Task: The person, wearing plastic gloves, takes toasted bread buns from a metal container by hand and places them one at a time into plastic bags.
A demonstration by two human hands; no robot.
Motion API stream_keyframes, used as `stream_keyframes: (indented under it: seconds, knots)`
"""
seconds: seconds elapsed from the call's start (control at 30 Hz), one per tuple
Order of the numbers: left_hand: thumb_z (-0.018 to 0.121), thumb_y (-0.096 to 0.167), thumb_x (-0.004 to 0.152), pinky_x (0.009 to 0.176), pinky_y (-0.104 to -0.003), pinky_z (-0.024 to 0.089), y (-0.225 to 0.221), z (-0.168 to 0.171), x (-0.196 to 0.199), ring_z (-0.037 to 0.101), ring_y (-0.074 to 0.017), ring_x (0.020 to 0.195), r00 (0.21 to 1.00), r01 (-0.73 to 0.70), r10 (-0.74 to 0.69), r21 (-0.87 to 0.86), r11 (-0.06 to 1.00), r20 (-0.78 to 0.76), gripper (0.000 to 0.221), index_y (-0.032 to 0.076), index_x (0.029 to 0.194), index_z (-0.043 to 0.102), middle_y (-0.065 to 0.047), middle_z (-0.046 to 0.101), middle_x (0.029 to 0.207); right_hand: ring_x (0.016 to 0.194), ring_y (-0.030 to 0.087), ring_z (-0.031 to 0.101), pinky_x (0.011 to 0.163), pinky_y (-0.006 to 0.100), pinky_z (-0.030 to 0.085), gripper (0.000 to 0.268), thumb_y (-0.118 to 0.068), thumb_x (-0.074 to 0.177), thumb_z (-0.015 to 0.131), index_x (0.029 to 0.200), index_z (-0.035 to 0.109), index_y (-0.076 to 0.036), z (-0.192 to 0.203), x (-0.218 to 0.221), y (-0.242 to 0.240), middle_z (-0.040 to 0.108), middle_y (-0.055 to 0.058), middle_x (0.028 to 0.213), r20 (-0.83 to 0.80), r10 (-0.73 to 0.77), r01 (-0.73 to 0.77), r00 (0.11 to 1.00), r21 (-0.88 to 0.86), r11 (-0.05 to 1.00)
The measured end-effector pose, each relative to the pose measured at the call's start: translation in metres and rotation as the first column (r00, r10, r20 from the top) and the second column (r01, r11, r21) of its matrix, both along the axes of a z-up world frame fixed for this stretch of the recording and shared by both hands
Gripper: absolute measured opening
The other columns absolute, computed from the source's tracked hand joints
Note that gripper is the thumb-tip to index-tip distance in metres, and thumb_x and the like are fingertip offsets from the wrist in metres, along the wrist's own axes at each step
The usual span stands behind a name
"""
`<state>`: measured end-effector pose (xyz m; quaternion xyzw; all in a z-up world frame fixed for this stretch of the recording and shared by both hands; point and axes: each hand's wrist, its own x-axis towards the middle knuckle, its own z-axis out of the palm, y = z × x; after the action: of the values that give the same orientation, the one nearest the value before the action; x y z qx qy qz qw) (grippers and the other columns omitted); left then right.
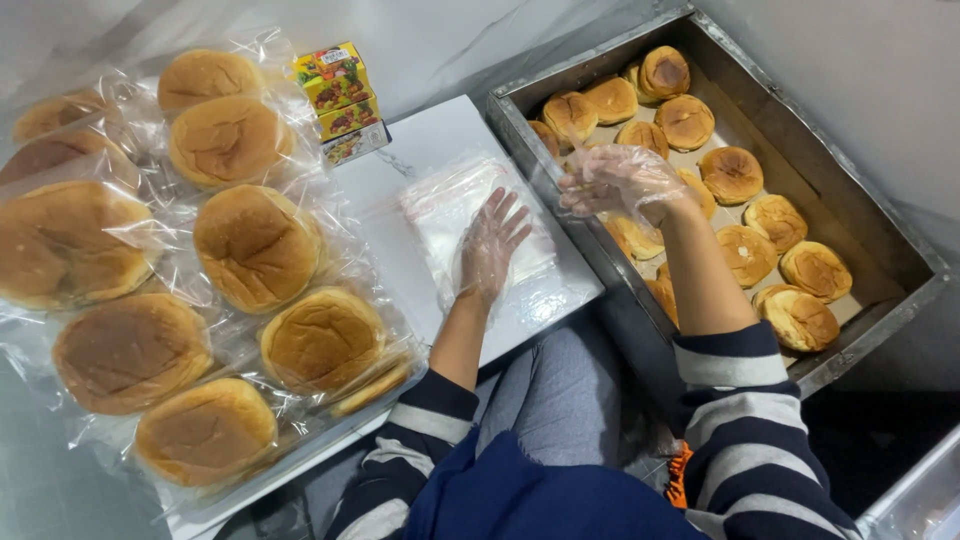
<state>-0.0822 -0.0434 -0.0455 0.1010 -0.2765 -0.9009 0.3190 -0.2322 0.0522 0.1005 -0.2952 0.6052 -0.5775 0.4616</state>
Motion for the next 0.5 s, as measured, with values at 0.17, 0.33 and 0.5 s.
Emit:
stream_keyframes:
  seconds: [0.17, 0.33, 0.5]
  knots:
    - [0.044, 0.044, 0.087, 0.094, -0.042, 0.04, 0.002, 0.006, 0.001, 0.041, -0.03, 0.117, 0.999, 0.026, -0.025, 0.036, 0.999, -0.048, 0.053, 0.013, 0.13, 0.038, -0.011, 0.037, 0.133, 0.086, 0.037, 0.059, 0.07, 0.05, 0.05, 0.032, -0.006, 0.078, 0.05, 0.109, 0.047, 0.004, 0.003, -0.003, 0.001, 0.054, 0.027, 0.106, 0.03, 0.186, -0.188, 0.982, 0.091, 0.978]
    - [0.041, 0.042, 0.088, 0.099, -0.044, 0.032, 0.001, 0.004, 0.0, 0.036, -0.0325, 0.121, 0.999, -0.002, 0.004, 0.042, 0.999, -0.046, 0.053, 0.011, 0.131, 0.036, -0.014, 0.035, 0.134, 0.082, 0.038, 0.06, 0.064, 0.049, 0.052, 0.037, 0.001, 0.076, 0.045, 0.113, 0.044, 0.008, -0.012, -0.009, 0.001, 0.053, 0.029, 0.105, 0.043, 0.221, -0.221, 0.974, 0.001, 0.975]
    - [0.041, 0.047, 0.087, 0.099, -0.044, 0.03, 0.002, 0.002, -0.001, 0.037, -0.0304, 0.12, 0.997, -0.004, 0.006, 0.024, 1.0, -0.075, 0.056, 0.012, 0.131, 0.035, -0.012, 0.037, 0.133, 0.087, 0.037, 0.059, 0.073, 0.052, 0.049, 0.035, -0.012, 0.082, 0.045, 0.113, 0.048, 0.004, 0.022, 0.012, 0.006, 0.055, 0.025, 0.105, 0.113, 0.073, -0.083, 0.991, 0.081, 0.993]
